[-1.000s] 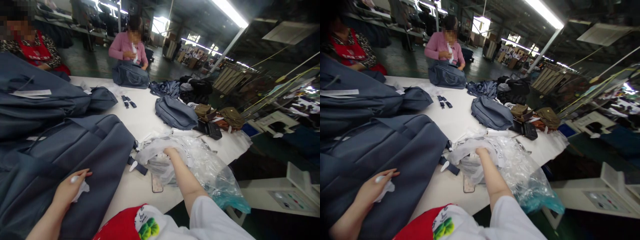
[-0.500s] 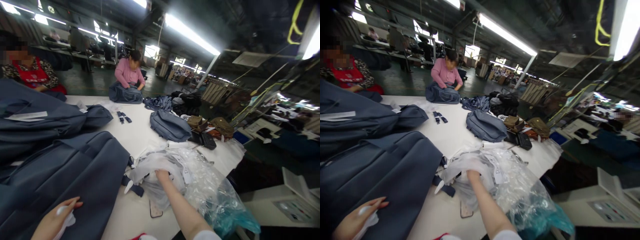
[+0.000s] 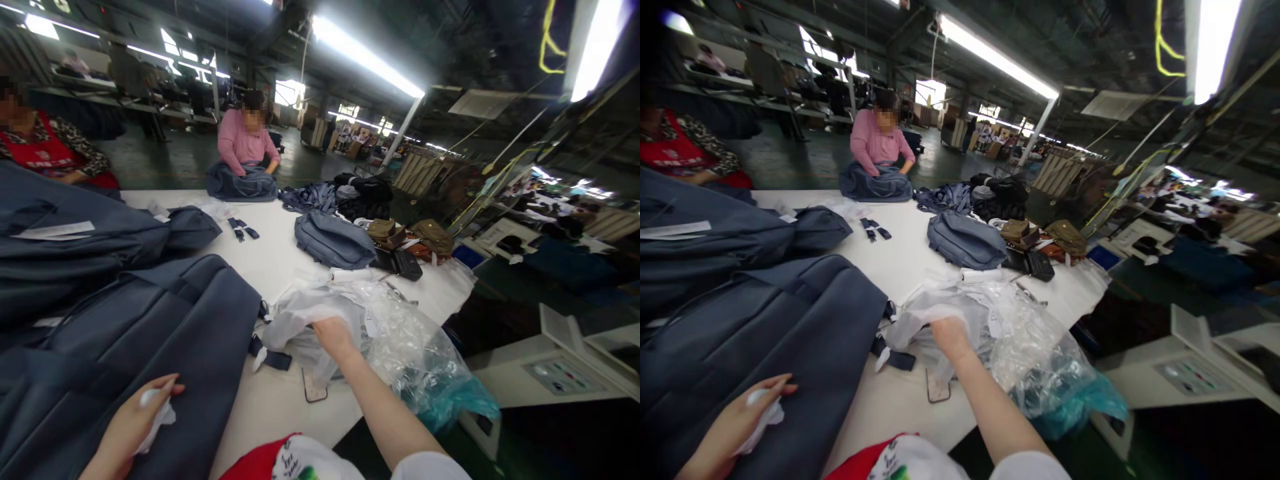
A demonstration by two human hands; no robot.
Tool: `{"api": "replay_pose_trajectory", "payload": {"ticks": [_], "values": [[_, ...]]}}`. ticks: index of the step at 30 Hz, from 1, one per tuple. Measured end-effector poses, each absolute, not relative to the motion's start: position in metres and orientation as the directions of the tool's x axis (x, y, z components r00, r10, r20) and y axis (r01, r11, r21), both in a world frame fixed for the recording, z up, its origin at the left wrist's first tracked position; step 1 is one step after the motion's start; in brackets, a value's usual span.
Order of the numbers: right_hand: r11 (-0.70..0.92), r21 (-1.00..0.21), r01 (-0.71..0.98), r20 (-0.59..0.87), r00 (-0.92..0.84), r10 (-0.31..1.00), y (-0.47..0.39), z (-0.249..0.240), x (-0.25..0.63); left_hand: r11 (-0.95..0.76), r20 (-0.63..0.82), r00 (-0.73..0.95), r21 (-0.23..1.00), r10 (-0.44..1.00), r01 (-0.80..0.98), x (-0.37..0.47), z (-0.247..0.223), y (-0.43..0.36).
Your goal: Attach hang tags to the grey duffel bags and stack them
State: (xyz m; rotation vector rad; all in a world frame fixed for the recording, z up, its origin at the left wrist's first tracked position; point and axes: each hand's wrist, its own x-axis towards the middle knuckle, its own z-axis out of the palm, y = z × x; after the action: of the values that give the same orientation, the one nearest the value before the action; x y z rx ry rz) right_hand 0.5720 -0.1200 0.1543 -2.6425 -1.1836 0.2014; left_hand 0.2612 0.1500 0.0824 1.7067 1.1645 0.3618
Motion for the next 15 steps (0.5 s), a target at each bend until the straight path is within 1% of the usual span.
{"api": "replay_pose_trajectory", "payload": {"ticks": [2, 4, 6, 8, 10, 11, 13, 15], "values": [[-0.678, -0.220, 0.702, -0.003, 0.694, 0.720, -0.122, 0.171, 0.567, 0.008, -0.340, 0.579, 0.867, 0.742, 0.498, 0.263, 0.096, 0.142], [-0.692, -0.176, 0.700, 0.032, 0.707, 0.706, -0.123, 0.191, 0.559, 0.035, -0.356, 0.614, 0.882, 0.704, 0.471, 0.267, 0.106, 0.134], [-0.660, -0.168, 0.732, 0.038, 0.674, 0.738, -0.126, 0.211, 0.548, 0.056, -0.361, 0.636, 0.893, 0.682, 0.446, 0.270, 0.113, 0.125], [-0.592, -0.192, 0.783, 0.016, 0.606, 0.795, -0.130, 0.229, 0.536, 0.081, -0.369, 0.668, 0.903, 0.646, 0.421, 0.273, 0.121, 0.115], [-0.531, -0.279, 0.800, 0.020, 0.558, 0.830, -0.133, 0.245, 0.525, 0.081, -0.372, 0.710, 0.909, 0.598, 0.409, 0.275, 0.130, 0.104], [-0.511, -0.350, 0.785, 0.042, 0.558, 0.829, -0.133, 0.252, 0.521, 0.069, -0.370, 0.731, 0.911, 0.573, 0.407, 0.277, 0.134, 0.098], [-0.466, -0.550, 0.693, 0.091, 0.604, 0.792, -0.130, 0.260, 0.517, 0.045, -0.352, 0.778, 0.921, 0.520, 0.387, 0.281, 0.142, 0.088], [-0.381, -0.766, 0.518, 0.080, 0.665, 0.743, -0.121, 0.259, 0.516, 0.049, -0.312, 0.840, 0.944, 0.443, 0.325, 0.286, 0.150, 0.079]]}}
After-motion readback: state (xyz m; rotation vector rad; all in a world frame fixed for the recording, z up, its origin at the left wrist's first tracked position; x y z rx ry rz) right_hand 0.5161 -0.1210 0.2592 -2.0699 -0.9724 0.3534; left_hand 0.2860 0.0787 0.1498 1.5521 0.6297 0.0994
